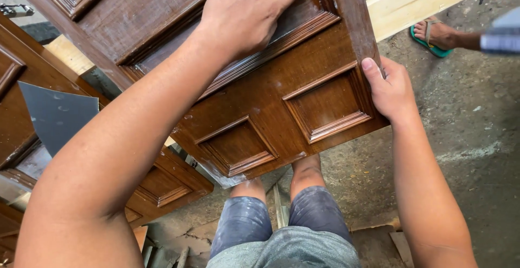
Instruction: Sanding the surface of a wooden door with sandpaper to prepare it for finishing.
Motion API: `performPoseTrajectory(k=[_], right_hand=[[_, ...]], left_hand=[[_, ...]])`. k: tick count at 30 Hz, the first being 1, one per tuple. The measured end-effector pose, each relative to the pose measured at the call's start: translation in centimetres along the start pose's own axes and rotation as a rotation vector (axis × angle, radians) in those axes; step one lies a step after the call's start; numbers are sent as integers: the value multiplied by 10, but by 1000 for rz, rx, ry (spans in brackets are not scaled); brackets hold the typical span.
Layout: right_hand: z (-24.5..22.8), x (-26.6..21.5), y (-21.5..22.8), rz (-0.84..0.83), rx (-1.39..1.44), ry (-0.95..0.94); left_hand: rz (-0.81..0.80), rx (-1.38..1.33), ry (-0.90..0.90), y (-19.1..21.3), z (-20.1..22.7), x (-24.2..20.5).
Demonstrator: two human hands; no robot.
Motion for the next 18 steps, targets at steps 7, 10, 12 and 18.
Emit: performPoseTrajectory(k=[7,10,12,18], right_hand=[[-10,-2,2,-13,40,-29],[1,1,1,6,-3,15],[1,1,0,3,-1,1],[4,2,0,46,63,-2]], left_hand=[[-142,-28,51,0,30,7],[-132,-26,82,3,30,9],[-123,-28,59,-7,37,5],[-80,56,78,2,32,5]])
Point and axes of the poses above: each hand's wrist, its own x-axis towards the middle knuckle, its own y-axis out of the back of the hand, z = x × y, the point moved 5 cm from there along x, towards the middle knuckle, and after that the axes turned 4 degrees about -y, right-handed, at the moved point
